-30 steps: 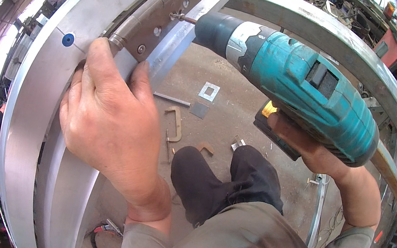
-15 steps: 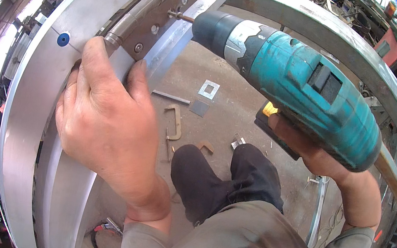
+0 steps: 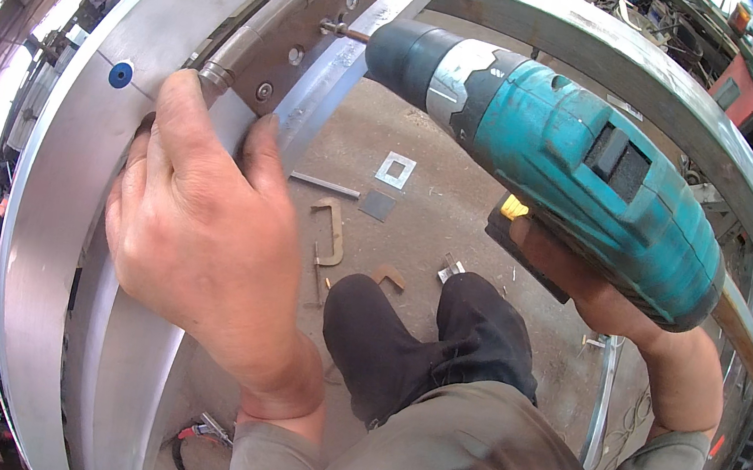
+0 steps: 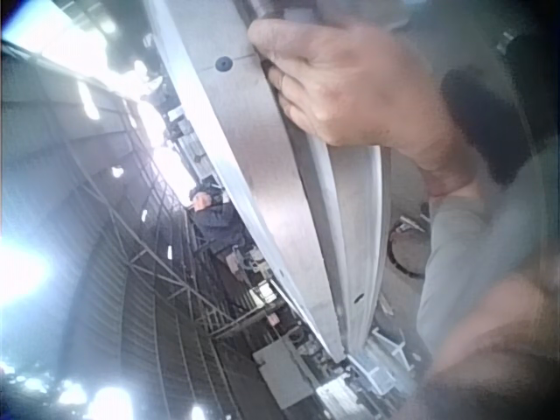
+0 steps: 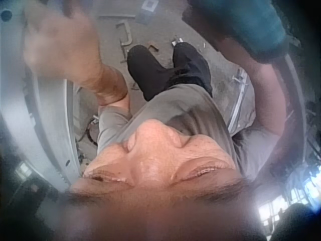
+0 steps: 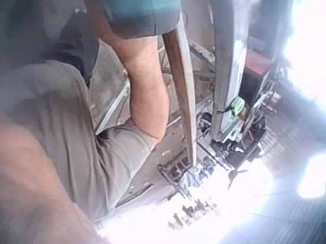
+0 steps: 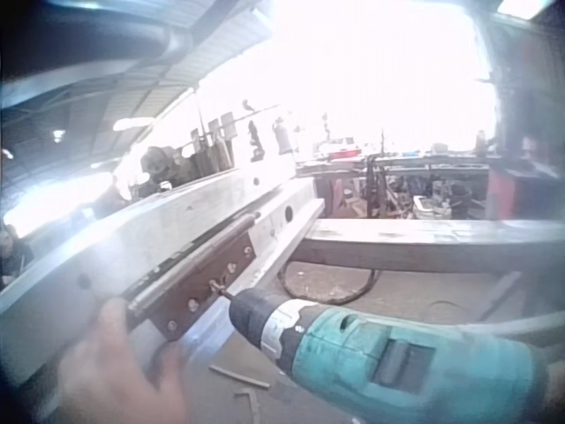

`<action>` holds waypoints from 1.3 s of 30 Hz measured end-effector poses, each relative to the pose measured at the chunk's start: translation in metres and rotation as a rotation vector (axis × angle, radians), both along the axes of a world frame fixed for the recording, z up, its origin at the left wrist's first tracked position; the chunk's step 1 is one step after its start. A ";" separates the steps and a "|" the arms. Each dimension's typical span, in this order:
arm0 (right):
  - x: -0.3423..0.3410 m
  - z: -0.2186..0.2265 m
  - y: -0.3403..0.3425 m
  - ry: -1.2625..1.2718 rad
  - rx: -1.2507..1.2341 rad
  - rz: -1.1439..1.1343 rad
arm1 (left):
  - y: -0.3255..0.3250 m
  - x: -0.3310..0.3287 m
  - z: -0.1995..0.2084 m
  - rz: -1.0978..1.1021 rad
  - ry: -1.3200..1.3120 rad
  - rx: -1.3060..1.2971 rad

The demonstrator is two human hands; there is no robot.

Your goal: The person uses a cordless drill to fasten screws into a metal hinge attached to a large curved metal panel. They then reposition the panel and align the hinge with another worker before securing it further.

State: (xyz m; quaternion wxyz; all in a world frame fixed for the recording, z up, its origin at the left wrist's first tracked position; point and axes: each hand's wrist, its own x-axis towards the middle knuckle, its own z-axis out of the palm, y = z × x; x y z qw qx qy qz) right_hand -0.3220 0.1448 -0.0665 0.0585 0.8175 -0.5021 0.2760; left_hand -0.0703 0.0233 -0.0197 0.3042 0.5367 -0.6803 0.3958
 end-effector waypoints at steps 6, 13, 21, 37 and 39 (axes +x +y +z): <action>0.000 0.001 0.001 -0.265 0.220 0.039 | -0.001 0.000 0.000 -0.009 0.006 0.008; 0.000 0.003 0.001 -0.002 0.039 -0.046 | 0.000 0.000 0.000 -0.005 -0.008 0.004; 0.005 0.008 -0.003 0.079 0.037 -0.067 | -0.001 0.001 -0.001 -0.006 -0.004 -0.004; 0.003 0.000 0.001 0.123 0.029 -0.080 | 0.000 0.001 -0.001 0.004 0.003 0.002; 0.001 0.001 -0.001 -0.081 0.097 -0.020 | 0.001 0.000 -0.001 0.018 -0.002 0.005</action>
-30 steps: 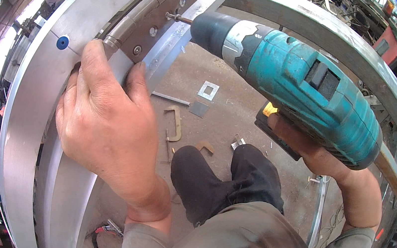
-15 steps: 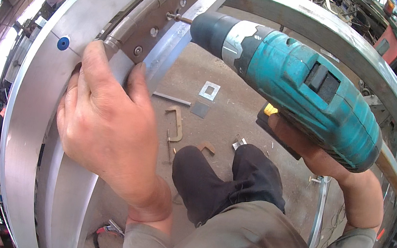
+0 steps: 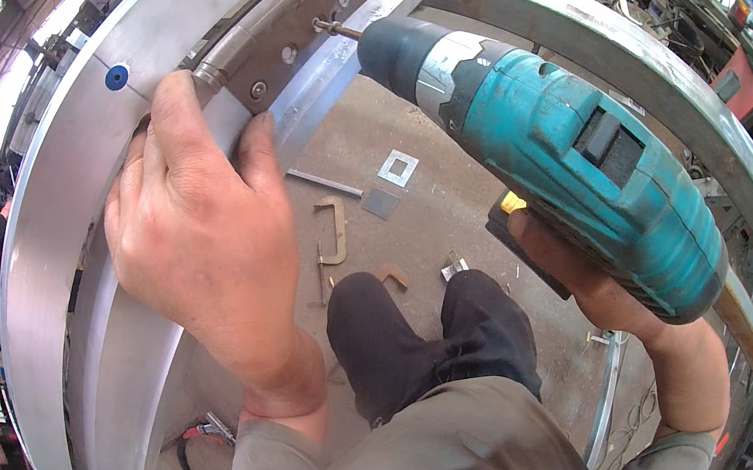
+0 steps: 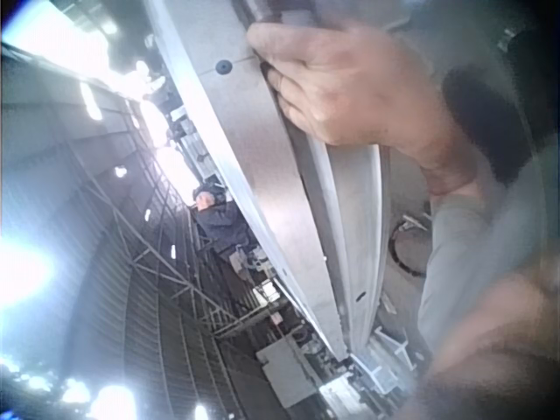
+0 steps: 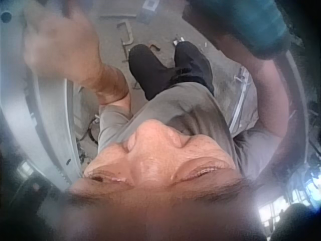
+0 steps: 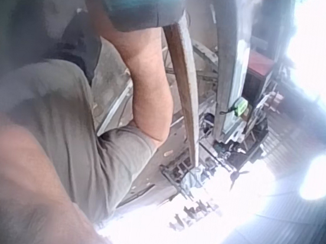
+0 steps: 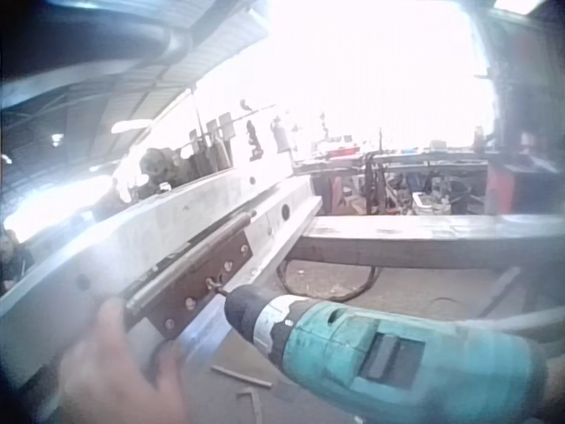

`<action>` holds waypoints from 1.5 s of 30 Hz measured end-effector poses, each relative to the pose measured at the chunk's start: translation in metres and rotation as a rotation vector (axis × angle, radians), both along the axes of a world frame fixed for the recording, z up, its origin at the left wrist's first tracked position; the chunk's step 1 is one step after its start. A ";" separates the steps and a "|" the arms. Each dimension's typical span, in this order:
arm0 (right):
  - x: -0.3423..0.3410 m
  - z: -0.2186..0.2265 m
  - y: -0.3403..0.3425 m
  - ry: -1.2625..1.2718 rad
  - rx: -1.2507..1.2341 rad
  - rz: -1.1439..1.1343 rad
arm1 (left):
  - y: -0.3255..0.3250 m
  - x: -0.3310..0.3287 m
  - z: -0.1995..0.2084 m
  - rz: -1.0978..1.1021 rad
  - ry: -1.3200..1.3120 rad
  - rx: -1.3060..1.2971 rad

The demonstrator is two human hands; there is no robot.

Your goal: The person uses a cordless drill to fasten screws into a metal hinge attached to a large curved metal panel. They then reposition the panel and align the hinge with another worker before securing it further.

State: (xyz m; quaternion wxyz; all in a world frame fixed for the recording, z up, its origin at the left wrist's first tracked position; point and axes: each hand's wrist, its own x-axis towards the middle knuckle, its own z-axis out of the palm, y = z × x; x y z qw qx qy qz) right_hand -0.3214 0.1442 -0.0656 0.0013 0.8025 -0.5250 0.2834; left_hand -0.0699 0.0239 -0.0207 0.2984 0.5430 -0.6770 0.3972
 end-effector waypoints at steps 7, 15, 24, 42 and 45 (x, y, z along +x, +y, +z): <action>-0.005 -0.006 0.002 0.261 -0.146 0.006 | -0.002 0.001 0.000 -0.005 0.002 0.004; -0.002 -0.003 0.002 0.265 -0.112 -0.013 | -0.002 0.002 0.000 -0.008 -0.011 -0.012; 0.000 -0.003 0.000 0.238 -0.101 -0.034 | -0.001 0.003 -0.001 0.017 0.013 0.022; 0.008 0.001 0.003 0.278 -0.006 -0.210 | -0.003 0.004 -0.001 -0.017 0.009 0.002; 0.003 0.001 -0.001 0.429 -0.165 -0.073 | -0.002 0.004 -0.002 0.007 0.012 0.016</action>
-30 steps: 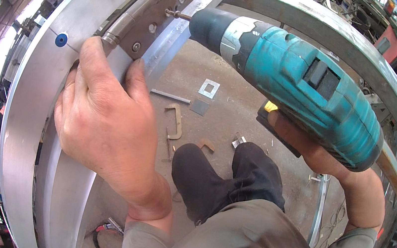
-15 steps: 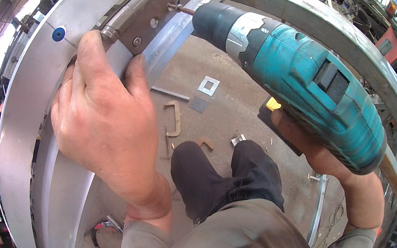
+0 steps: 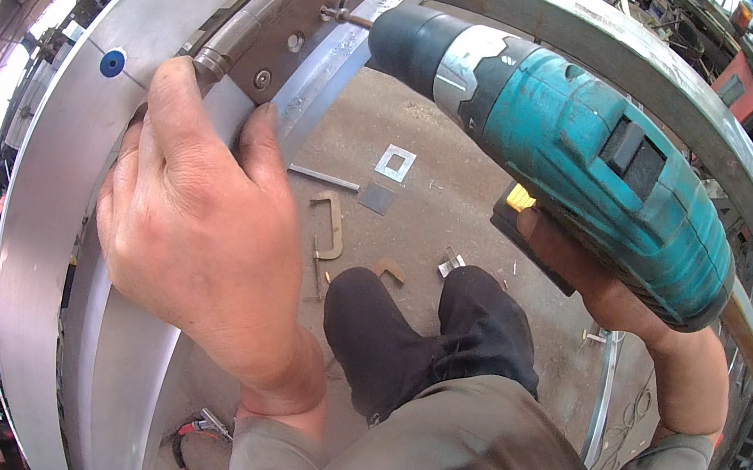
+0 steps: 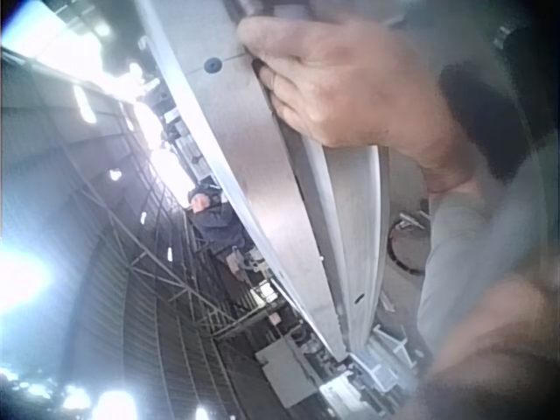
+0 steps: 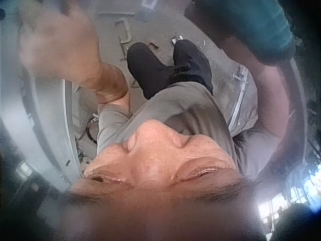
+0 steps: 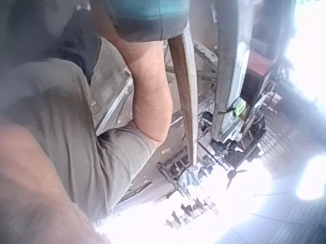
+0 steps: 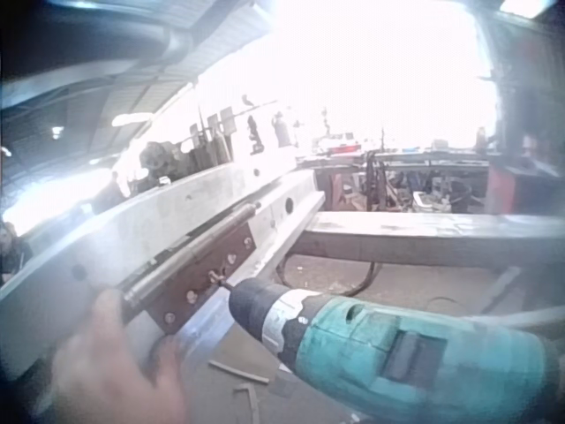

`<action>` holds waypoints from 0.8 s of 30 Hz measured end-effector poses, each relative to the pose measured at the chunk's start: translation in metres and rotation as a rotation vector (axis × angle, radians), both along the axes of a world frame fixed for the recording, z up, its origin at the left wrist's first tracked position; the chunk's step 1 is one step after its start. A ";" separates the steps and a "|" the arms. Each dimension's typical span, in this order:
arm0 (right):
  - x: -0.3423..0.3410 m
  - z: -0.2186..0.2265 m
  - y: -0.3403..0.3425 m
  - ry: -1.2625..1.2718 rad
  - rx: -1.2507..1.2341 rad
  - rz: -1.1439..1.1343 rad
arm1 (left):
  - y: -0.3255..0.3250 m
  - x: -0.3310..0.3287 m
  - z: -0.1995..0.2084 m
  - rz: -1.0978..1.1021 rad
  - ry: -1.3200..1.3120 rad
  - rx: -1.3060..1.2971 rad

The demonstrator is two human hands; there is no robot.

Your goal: The person uses a cordless drill to fasten screws into a metal hinge attached to a large curved metal panel. They then reposition the panel and align the hinge with another worker before securing it further.

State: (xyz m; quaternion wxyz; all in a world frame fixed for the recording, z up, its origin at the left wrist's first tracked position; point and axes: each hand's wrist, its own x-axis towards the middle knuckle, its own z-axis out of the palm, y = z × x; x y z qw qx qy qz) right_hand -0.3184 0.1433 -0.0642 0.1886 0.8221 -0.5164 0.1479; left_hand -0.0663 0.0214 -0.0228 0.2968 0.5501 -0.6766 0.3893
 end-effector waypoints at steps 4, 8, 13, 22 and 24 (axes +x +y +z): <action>-0.004 -0.001 0.000 -0.081 0.020 0.059 | -0.001 0.000 0.001 -0.018 0.000 -0.012; -0.001 -0.003 0.002 -0.055 0.038 0.031 | -0.001 0.000 0.002 -0.016 0.000 -0.007; -0.002 -0.003 0.003 -0.305 0.189 0.054 | 0.000 -0.002 0.004 -0.019 -0.001 -0.003; -0.003 -0.013 0.009 0.158 0.157 -0.114 | 0.000 -0.004 0.003 -0.006 0.014 0.003; -0.004 -0.016 0.007 0.096 0.146 -0.087 | 0.000 -0.004 0.003 -0.005 0.009 -0.004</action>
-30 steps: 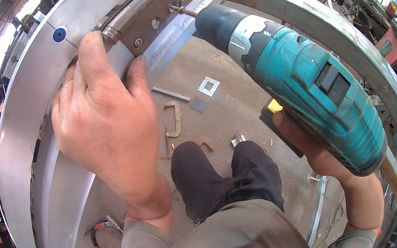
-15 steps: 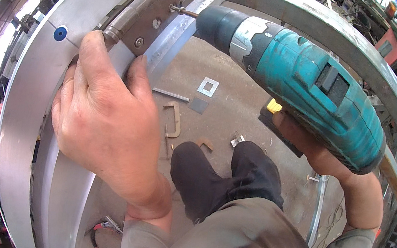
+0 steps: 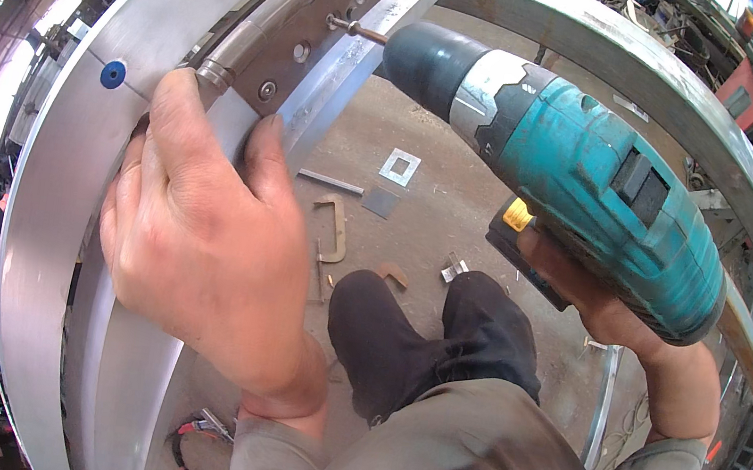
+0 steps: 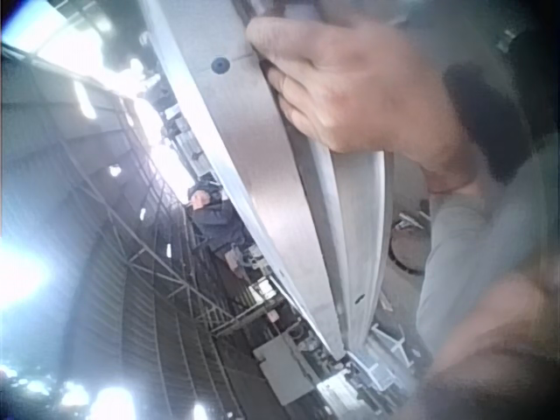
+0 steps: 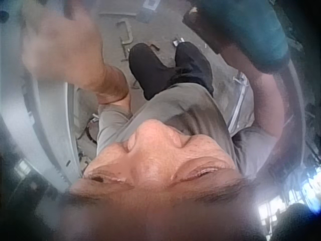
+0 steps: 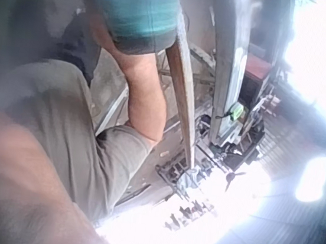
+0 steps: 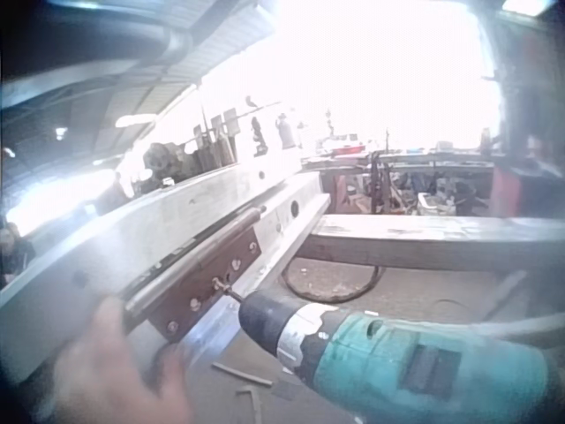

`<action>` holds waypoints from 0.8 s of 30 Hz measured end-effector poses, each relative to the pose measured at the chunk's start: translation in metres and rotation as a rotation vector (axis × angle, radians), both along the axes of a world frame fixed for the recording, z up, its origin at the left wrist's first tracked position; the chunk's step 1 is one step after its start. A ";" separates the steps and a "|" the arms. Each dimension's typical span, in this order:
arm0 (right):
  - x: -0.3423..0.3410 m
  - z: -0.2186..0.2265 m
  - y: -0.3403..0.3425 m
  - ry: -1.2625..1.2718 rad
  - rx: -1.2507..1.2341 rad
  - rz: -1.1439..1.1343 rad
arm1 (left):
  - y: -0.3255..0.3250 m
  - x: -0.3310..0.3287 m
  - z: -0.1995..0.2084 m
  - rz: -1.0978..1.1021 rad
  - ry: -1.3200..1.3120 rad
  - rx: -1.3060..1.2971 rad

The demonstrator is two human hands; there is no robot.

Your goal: The person uses a cordless drill to fasten screws into a metal hinge attached to a large curved metal panel. They then reposition the panel and align the hinge with another worker before securing it further.

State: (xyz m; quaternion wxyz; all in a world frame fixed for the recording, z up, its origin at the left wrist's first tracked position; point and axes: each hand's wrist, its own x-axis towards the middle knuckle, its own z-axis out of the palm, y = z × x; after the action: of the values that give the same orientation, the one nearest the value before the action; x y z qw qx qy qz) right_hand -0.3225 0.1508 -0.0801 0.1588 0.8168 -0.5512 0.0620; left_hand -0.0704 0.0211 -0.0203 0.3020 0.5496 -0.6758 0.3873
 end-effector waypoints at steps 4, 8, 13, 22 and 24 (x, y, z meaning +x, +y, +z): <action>0.000 -0.003 -0.001 -0.084 -0.062 0.024 | 0.000 0.001 -0.001 0.005 0.014 0.005; 0.000 -0.004 0.002 0.052 -0.129 0.009 | -0.001 0.002 -0.002 -0.001 0.016 0.004; -0.002 -0.006 0.004 -0.110 -0.005 -0.008 | -0.001 0.002 -0.002 -0.006 0.010 0.003; -0.005 -0.014 0.001 -0.463 0.118 -0.001 | -0.002 0.000 -0.002 0.008 0.000 0.004; -0.004 -0.012 0.000 -0.428 0.068 0.038 | -0.002 0.000 -0.002 0.000 -0.013 -0.016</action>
State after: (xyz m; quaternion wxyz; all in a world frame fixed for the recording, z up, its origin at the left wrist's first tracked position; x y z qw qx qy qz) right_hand -0.3268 0.1509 -0.0926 0.0093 0.8001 -0.5587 0.2183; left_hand -0.0700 0.0187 -0.0220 0.3018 0.5447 -0.6747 0.3962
